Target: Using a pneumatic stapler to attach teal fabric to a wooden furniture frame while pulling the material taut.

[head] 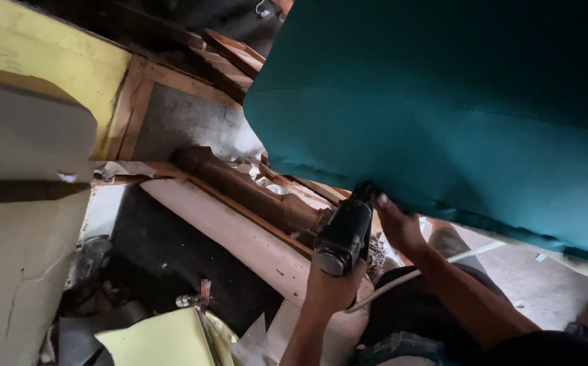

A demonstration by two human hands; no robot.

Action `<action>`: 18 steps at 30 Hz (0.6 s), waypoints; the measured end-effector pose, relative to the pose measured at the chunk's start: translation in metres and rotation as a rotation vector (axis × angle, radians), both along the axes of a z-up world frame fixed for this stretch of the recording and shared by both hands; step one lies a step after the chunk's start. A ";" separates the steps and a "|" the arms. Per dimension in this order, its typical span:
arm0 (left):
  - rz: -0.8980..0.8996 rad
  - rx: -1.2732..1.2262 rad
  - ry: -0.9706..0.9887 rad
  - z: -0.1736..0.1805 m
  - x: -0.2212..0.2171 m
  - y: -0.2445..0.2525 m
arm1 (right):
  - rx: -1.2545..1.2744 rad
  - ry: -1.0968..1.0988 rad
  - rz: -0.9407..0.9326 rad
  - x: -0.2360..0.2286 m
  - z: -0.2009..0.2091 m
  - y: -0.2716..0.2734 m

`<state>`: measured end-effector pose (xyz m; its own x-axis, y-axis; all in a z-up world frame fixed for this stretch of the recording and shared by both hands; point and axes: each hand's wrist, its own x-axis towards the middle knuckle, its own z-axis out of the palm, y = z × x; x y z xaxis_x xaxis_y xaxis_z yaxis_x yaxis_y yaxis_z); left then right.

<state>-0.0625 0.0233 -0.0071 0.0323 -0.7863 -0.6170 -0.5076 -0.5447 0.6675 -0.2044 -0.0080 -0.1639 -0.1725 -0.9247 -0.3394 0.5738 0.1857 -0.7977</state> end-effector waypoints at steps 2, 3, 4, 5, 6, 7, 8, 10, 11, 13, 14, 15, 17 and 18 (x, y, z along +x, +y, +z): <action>0.070 0.073 -0.026 -0.001 0.000 0.000 | -0.012 -0.207 -0.023 -0.001 -0.035 0.015; 0.051 0.044 0.031 0.000 -0.001 -0.001 | 0.035 0.260 0.119 -0.004 -0.049 0.024; 0.024 0.018 0.085 0.002 0.000 -0.002 | 0.086 0.726 0.253 -0.005 -0.062 0.035; 0.021 0.021 0.084 0.001 0.000 -0.002 | 0.090 0.724 0.251 -0.004 -0.023 0.025; -0.011 -0.050 0.132 0.000 -0.001 -0.001 | 0.295 0.475 0.086 -0.005 0.015 0.016; -0.043 -0.121 0.181 -0.002 -0.003 0.000 | 0.490 0.219 -0.079 -0.006 0.053 0.006; -0.045 -0.118 0.182 -0.005 -0.002 0.003 | 0.493 0.220 -0.081 -0.007 0.043 0.008; -0.072 -0.132 0.060 -0.011 -0.001 0.010 | 0.311 0.202 -0.089 -0.009 0.023 0.011; -0.076 -0.134 0.060 -0.004 -0.009 0.005 | 0.310 0.201 -0.092 -0.003 -0.032 0.017; -0.018 -0.311 0.334 0.013 -0.022 0.005 | -0.332 1.422 -0.066 -0.011 -0.134 0.052; -0.016 -0.313 0.331 0.005 -0.021 0.008 | -0.335 1.419 -0.066 -0.012 -0.130 0.052; -0.006 -0.260 0.413 -0.001 -0.020 0.012 | -0.374 1.388 -0.072 -0.013 -0.125 0.051; -0.003 -0.224 0.498 -0.006 -0.018 0.010 | -0.427 1.361 -0.091 -0.016 -0.130 0.046; -0.075 -0.302 0.338 -0.002 -0.016 0.010 | -0.409 1.399 -0.105 -0.015 -0.139 0.051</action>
<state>-0.0787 0.0333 -0.0095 -0.1950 -0.9251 -0.3258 -0.2644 -0.2703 0.9258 -0.2199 0.0426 -0.3029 -0.2056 -0.8760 0.4363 -0.7017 -0.1788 -0.6897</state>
